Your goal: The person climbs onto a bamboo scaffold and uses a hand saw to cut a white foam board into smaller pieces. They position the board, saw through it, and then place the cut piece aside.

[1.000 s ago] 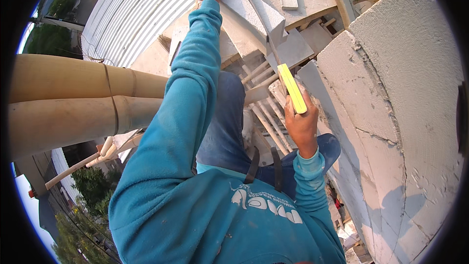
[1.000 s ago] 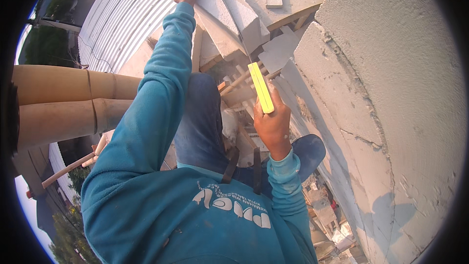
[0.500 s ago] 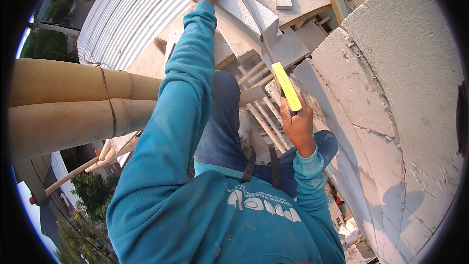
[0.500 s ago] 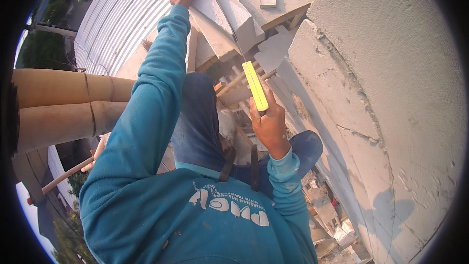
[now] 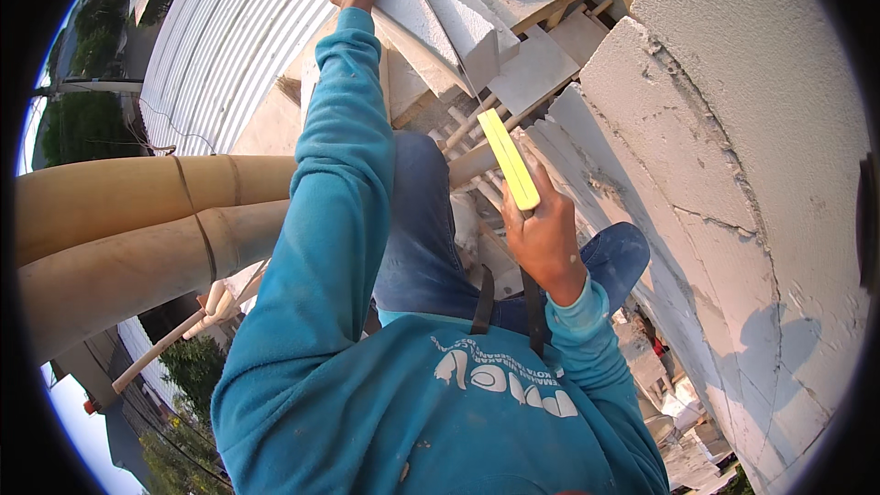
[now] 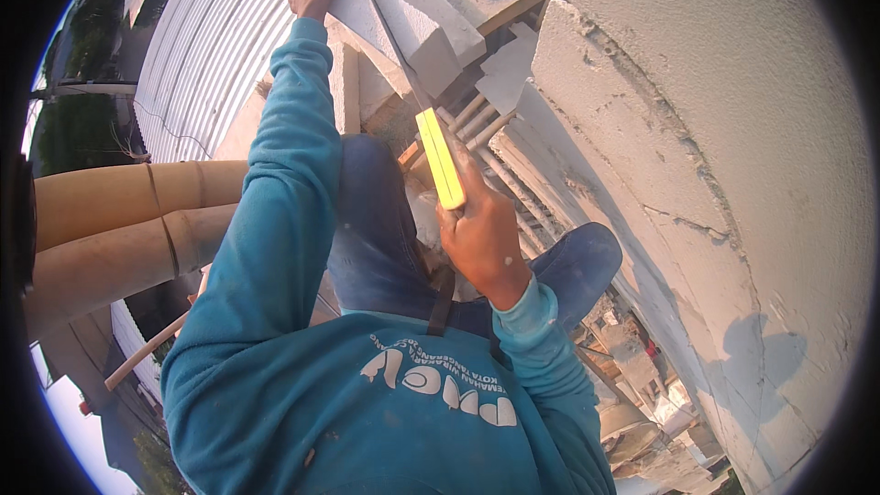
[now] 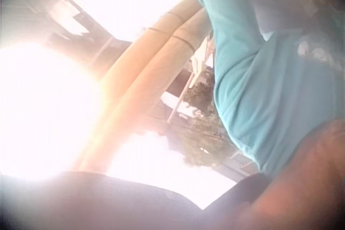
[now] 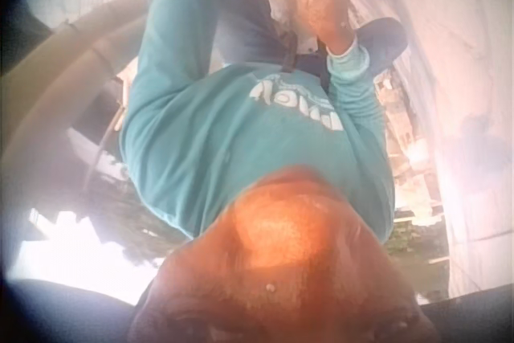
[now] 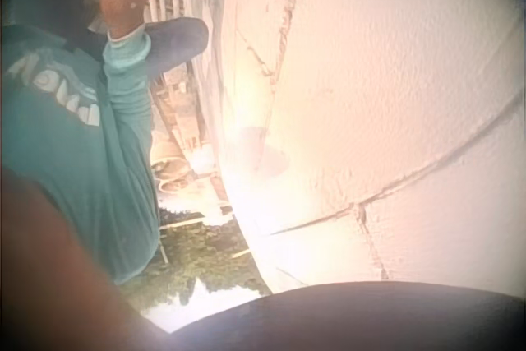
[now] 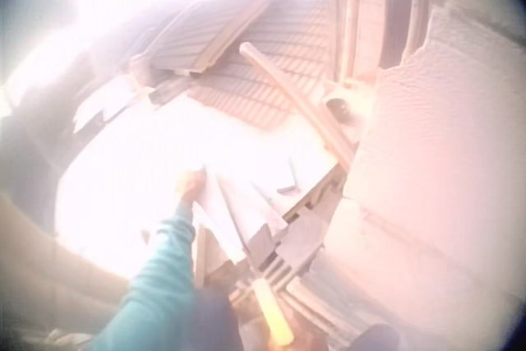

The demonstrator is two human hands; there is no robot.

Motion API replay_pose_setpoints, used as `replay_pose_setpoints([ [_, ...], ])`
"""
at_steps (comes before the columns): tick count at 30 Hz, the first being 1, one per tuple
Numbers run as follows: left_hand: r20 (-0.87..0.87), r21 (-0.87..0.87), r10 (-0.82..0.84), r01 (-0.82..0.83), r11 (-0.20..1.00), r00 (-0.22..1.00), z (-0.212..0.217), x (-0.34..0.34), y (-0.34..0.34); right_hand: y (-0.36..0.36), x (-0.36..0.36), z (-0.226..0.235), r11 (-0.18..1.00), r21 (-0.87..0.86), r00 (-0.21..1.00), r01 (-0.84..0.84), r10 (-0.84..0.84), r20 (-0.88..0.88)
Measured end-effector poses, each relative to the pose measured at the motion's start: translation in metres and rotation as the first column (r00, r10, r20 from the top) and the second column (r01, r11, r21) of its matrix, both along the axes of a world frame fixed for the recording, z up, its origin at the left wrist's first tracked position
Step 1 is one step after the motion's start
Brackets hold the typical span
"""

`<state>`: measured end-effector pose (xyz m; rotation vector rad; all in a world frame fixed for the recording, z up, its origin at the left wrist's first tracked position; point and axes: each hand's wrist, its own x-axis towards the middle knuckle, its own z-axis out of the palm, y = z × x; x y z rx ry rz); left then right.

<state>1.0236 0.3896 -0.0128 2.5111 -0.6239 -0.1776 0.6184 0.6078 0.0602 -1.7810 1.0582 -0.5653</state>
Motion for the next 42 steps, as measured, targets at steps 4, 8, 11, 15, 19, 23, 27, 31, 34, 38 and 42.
replay_pose_setpoints([
  [4,0.067,-0.022,-0.08,0.082,0.996,0.995,0.012,0.023,-0.007,-0.024,0.028,0.001,0.987,-0.157,0.998,0.025,-0.017,0.053],
  [8,0.093,0.038,-0.048,0.045,0.998,0.995,-0.007,0.033,0.001,0.055,-0.046,0.015,0.999,-0.018,0.998,0.034,-0.033,0.06],
  [11,0.098,0.01,-0.041,0.041,0.999,0.994,-0.001,0.023,0.003,0.066,-0.057,0.025,0.999,-0.031,0.998,0.039,-0.037,0.054],
  [15,-0.006,-0.07,-0.097,0.096,0.993,0.995,0.032,-0.018,0.01,-0.036,0.034,0.019,0.992,-0.127,0.999,-0.01,0.005,-0.037],
  [19,0.005,-0.124,-0.051,0.051,0.991,0.999,0.023,-0.014,0.011,-0.013,0.017,0.004,0.998,-0.016,0.994,0.053,-0.054,-0.094],
  [23,0.568,0.023,-0.259,0.299,0.954,0.781,-0.041,0.053,0.0,0.085,-0.084,-0.011,0.998,-0.058,0.999,0.028,-0.026,0.036],
  [27,0.688,0.116,-0.355,0.387,0.915,0.633,-0.053,0.041,-0.001,0.044,-0.051,-0.017,0.997,-0.02,0.996,0.076,-0.075,0.047],
  [31,0.178,0.088,-0.094,0.079,0.993,0.98,0.021,-0.006,-0.023,-0.02,0.014,-0.026,0.99,-0.111,0.994,0.088,-0.079,0.081],
  [34,0.229,0.102,-0.208,0.189,0.977,0.951,-0.01,0.027,0.0,0.023,-0.019,-0.018,0.993,-0.092,0.997,0.069,-0.07,-0.015],
  [38,0.169,0.052,-0.161,0.154,0.987,0.972,-0.005,0.015,0.001,0.082,-0.082,-0.009,0.99,-0.112,0.996,0.088,-0.084,0.044],
  [42,0.136,0.018,-0.156,0.155,0.988,0.978,-0.003,0.005,0.0,0.018,-0.021,-0.028,0.994,-0.075,0.996,0.084,-0.082,0.022],
])
